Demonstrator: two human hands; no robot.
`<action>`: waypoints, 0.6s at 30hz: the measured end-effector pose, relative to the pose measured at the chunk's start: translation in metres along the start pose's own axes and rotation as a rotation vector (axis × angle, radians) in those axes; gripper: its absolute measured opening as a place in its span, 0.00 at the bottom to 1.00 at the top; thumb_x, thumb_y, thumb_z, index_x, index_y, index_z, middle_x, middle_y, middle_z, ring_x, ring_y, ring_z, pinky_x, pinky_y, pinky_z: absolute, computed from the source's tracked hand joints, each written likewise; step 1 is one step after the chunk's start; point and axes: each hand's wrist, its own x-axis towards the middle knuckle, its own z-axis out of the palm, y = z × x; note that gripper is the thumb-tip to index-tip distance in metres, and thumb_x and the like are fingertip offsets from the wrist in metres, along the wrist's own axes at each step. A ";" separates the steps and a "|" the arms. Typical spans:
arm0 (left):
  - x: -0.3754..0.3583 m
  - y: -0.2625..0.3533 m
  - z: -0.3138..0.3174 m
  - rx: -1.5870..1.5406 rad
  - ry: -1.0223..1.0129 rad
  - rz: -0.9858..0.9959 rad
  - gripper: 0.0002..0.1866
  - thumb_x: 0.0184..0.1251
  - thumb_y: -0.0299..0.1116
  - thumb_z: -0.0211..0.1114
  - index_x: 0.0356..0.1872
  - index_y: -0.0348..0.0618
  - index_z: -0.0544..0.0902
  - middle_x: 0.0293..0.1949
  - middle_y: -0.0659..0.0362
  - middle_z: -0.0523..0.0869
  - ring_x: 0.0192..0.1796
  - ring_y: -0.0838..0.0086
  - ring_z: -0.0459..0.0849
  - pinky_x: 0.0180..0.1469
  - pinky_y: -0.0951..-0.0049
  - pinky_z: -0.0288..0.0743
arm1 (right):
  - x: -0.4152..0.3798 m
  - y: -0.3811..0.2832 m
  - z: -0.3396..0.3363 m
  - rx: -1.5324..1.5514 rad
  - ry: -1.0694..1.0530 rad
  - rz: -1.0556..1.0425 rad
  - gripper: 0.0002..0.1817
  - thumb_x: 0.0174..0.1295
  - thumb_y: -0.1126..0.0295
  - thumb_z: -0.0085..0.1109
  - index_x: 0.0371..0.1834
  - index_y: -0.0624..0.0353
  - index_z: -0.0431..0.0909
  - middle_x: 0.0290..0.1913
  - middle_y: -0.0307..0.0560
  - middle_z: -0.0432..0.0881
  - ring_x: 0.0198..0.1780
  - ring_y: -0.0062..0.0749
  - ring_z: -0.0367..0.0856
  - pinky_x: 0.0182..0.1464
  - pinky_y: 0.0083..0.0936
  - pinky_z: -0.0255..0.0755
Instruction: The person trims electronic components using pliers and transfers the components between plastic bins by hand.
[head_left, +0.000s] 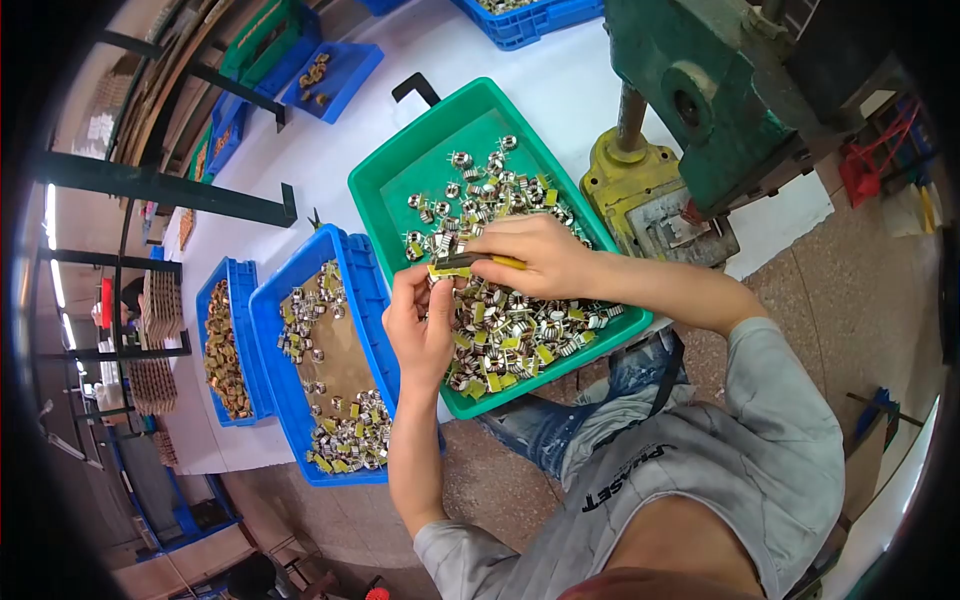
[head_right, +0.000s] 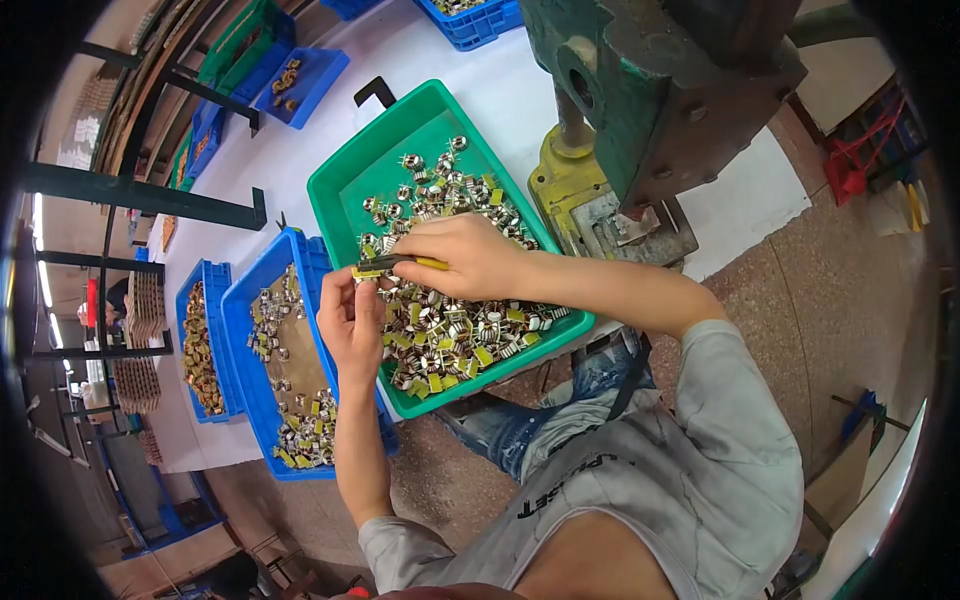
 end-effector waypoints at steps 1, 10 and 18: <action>0.000 -0.002 0.000 0.035 -0.005 0.026 0.08 0.71 0.25 0.58 0.48 0.36 0.75 0.34 0.56 0.87 0.22 0.84 0.71 0.25 0.85 0.65 | -0.001 -0.003 -0.001 0.004 -0.031 0.032 0.09 0.62 0.67 0.62 0.41 0.60 0.83 0.31 0.44 0.83 0.26 0.35 0.76 0.30 0.27 0.68; 0.009 -0.004 -0.008 0.291 -0.046 0.125 0.11 0.71 0.29 0.60 0.50 0.37 0.76 0.33 0.59 0.85 0.23 0.82 0.72 0.25 0.83 0.66 | 0.004 0.000 -0.011 0.081 -0.213 0.265 0.10 0.63 0.63 0.61 0.40 0.57 0.84 0.30 0.44 0.85 0.25 0.36 0.79 0.27 0.29 0.69; 0.017 -0.003 -0.009 -0.494 0.080 -0.320 0.20 0.79 0.47 0.48 0.56 0.42 0.73 0.40 0.59 0.79 0.24 0.81 0.68 0.23 0.80 0.60 | 0.001 0.011 0.001 -0.288 -0.021 0.073 0.10 0.62 0.62 0.61 0.36 0.56 0.83 0.29 0.44 0.84 0.27 0.38 0.80 0.29 0.30 0.70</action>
